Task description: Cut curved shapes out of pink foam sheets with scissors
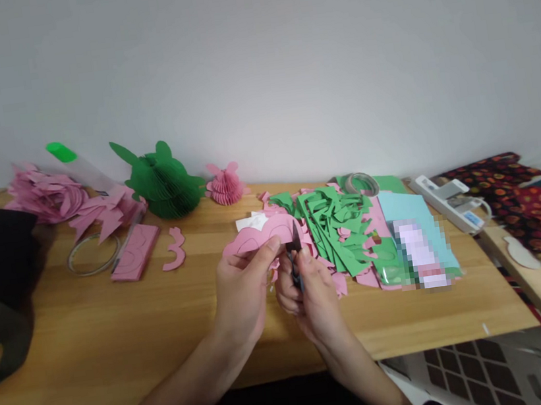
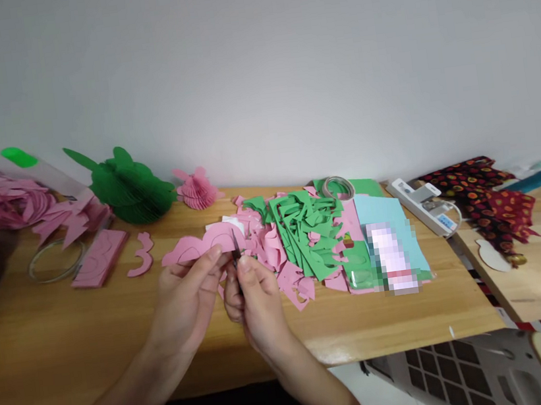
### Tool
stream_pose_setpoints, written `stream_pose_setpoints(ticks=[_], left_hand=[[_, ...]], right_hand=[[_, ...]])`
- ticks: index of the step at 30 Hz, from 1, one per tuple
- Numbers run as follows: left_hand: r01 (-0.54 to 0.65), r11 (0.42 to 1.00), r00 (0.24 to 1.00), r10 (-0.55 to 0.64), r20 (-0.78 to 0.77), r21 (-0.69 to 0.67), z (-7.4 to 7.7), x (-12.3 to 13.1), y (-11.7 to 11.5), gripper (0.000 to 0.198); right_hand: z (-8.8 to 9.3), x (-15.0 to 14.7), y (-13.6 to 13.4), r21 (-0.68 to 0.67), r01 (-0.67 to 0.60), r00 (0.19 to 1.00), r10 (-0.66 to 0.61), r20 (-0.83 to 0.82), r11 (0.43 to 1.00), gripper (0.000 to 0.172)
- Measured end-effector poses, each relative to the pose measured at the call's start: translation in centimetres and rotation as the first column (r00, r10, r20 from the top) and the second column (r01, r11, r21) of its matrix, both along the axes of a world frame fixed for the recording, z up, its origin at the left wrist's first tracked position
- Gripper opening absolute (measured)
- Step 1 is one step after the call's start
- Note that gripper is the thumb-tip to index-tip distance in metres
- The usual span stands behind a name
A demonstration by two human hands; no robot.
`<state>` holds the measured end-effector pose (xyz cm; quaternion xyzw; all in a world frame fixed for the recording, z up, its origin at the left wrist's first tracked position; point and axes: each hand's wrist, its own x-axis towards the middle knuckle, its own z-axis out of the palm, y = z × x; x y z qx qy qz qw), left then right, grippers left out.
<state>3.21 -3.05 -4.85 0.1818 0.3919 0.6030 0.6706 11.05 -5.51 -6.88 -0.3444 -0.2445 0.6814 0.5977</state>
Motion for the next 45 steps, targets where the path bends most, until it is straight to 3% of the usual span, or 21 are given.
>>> stream_pose_setpoints(ticks=[22,45], left_hand=[[0.023,1.0,1.0,-0.023,0.01,0.001,-0.11,-0.16,-0.11,0.014],[0.014,1.0,0.998,-0.013,0.067,-0.017,0.84,-0.24,-0.11,0.014]], right_hand=[[0.09,0.22,-0.03,0.014,-0.019,1.0,0.019,0.008,1.0,0.046],[-0.12,0.93,-0.33,0.05,-0.057,0.992,0.051,0.116,0.997,0.049]])
